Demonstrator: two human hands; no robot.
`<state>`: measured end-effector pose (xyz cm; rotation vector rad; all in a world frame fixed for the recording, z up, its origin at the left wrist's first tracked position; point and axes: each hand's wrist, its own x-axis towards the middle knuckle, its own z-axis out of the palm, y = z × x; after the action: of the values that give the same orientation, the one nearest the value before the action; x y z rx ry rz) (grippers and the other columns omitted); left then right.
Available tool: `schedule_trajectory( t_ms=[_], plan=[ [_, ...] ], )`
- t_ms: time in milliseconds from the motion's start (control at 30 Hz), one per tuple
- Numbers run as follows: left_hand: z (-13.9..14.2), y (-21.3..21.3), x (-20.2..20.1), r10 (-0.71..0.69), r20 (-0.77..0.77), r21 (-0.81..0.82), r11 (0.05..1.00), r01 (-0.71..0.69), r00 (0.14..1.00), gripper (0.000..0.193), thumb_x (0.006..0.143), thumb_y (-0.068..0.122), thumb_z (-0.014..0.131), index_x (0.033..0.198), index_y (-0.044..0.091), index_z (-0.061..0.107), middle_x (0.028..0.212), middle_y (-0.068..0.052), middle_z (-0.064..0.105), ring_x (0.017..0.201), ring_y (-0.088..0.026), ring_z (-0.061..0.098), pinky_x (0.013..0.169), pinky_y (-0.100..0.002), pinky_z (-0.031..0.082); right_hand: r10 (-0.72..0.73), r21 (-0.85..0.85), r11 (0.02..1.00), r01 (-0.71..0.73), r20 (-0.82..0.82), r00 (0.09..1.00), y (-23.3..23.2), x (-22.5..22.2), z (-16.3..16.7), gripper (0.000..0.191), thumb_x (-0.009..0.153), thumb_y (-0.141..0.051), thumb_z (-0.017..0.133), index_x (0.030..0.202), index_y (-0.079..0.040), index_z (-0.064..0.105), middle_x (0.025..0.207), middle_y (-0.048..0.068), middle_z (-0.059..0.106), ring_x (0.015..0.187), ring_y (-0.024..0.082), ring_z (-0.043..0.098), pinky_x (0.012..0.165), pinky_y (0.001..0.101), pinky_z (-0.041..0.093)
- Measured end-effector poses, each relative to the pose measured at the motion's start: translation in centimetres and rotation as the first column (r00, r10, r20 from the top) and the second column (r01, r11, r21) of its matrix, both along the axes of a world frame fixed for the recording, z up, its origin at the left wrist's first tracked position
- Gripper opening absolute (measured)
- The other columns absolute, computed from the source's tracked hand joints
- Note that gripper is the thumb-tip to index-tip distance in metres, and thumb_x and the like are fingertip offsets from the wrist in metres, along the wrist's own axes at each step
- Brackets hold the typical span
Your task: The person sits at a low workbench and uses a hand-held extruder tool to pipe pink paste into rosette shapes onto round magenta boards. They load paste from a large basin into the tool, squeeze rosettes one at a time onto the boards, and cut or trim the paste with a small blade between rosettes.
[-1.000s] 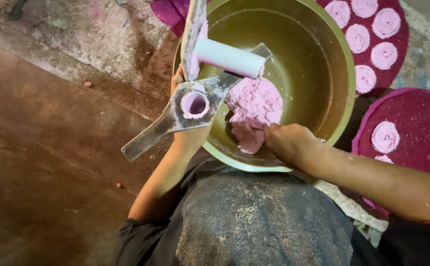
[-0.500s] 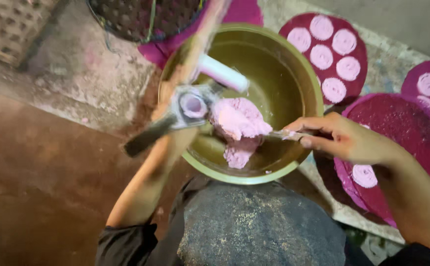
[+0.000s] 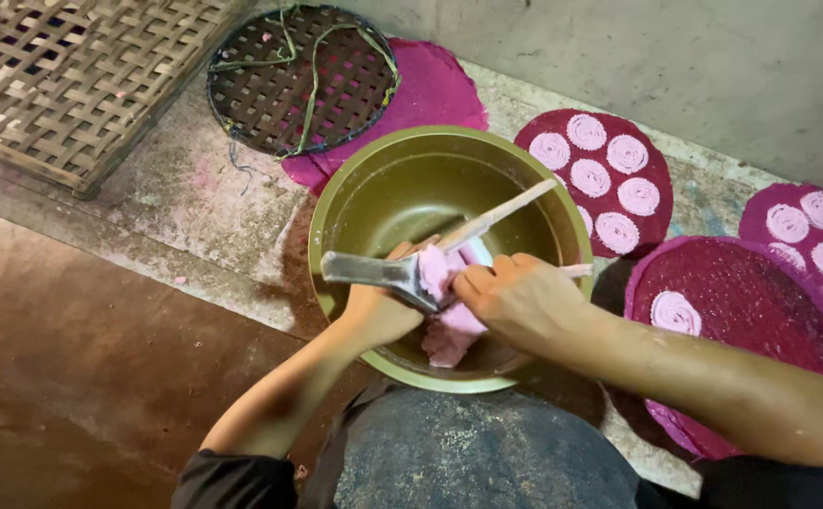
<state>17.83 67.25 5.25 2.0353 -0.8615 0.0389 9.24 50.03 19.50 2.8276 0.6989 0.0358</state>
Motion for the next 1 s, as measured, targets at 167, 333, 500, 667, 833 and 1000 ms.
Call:
schedule_trajectory(
  t_ms=[167, 333, 500, 667, 833, 1000],
  plan=[
    [-0.7, 2.1, 3.6, 0.140, 0.074, -0.090, 0.987, -0.133, 0.987, 0.027, 0.093, 0.026, 0.074, 0.118, 0.022, 0.066, 0.116, -0.003, 0.072, 0.103, -0.021, 0.073, 0.089, -0.037, 0.059, -0.265, 0.244, 0.935, 0.257, 0.000, 0.964, -4.8, -1.8, 1.5, 0.037, 0.092, -0.010, 0.062, 0.127, -0.020, 0.067, 0.087, 0.006, 0.069, 0.064, 0.022, 0.070, 0.052, 0.0365, 0.056],
    [0.4, 0.8, 4.1, 0.368, 0.353, -0.081, 0.928, -0.363, 0.860, 0.083, 0.069, 0.027, 0.080, 0.143, 0.002, 0.054, 0.141, -0.021, 0.057, 0.121, -0.043, 0.056, 0.084, -0.045, 0.055, -0.197, 0.793, 0.604, 0.082, 0.049, 0.979, -0.9, 0.1, -6.3, 0.076, 0.082, 0.005, 0.059, 0.153, -0.016, 0.048, 0.125, 0.022, 0.064, 0.101, 0.037, 0.070, 0.089, 0.0423, 0.057],
    [1.4, 1.9, 6.9, 0.339, 0.239, 0.064, 0.929, -0.364, 0.910, 0.055, 0.087, 0.031, 0.075, 0.137, 0.013, 0.058, 0.157, -0.025, 0.043, 0.120, -0.036, 0.059, 0.092, -0.047, 0.056, -0.199, 0.847, 0.404, 0.345, -0.287, 0.937, -0.9, -1.4, -11.7, 0.044, 0.096, -0.003, 0.061, 0.140, -0.005, 0.060, 0.123, 0.022, 0.072, 0.112, 0.031, 0.075, 0.098, 0.0369, 0.056],
    [0.9, 1.1, 7.2, 0.313, 0.497, -0.005, 0.934, -0.358, 0.810, 0.061, 0.073, 0.042, 0.080, 0.123, 0.013, 0.062, 0.157, -0.032, 0.032, 0.123, -0.049, 0.050, 0.092, -0.051, 0.054, -0.277, 0.777, 0.051, 0.627, -0.592, 0.757, -4.1, 0.5, -11.3, 0.050, 0.102, -0.005, 0.056, 0.152, -0.005, 0.057, 0.119, 0.028, 0.074, 0.096, 0.055, 0.059, 0.080, 0.0559, 0.052],
    [1.6, 0.2, 7.1, 0.341, 0.462, -0.018, 0.926, -0.376, 0.818, 0.071, 0.080, 0.031, 0.078, 0.137, -0.003, 0.054, 0.151, -0.033, 0.043, 0.110, -0.044, 0.058, 0.082, -0.048, 0.058, -0.295, 0.857, 0.428, 0.286, -0.167, 0.941, -1.5, 1.3, -12.0, 0.038, 0.097, -0.009, 0.061, 0.133, 0.002, 0.064, 0.119, 0.022, 0.072, 0.107, 0.028, 0.072, 0.093, 0.0416, 0.057],
    [0.2, 2.6, 8.4, 0.361, 0.496, -0.100, 0.927, -0.361, 0.790, 0.090, 0.083, 0.041, 0.080, 0.151, -0.005, 0.042, 0.106, -0.011, 0.059, 0.068, -0.018, 0.061, 0.055, -0.034, 0.055, -0.296, 0.658, 0.499, 0.564, -0.483, 0.824, -3.8, 1.0, -7.5, 0.036, 0.095, -0.020, 0.062, 0.128, -0.006, 0.070, 0.108, 0.017, 0.078, 0.092, 0.022, 0.077, 0.085, 0.0378, 0.059]
  ],
)
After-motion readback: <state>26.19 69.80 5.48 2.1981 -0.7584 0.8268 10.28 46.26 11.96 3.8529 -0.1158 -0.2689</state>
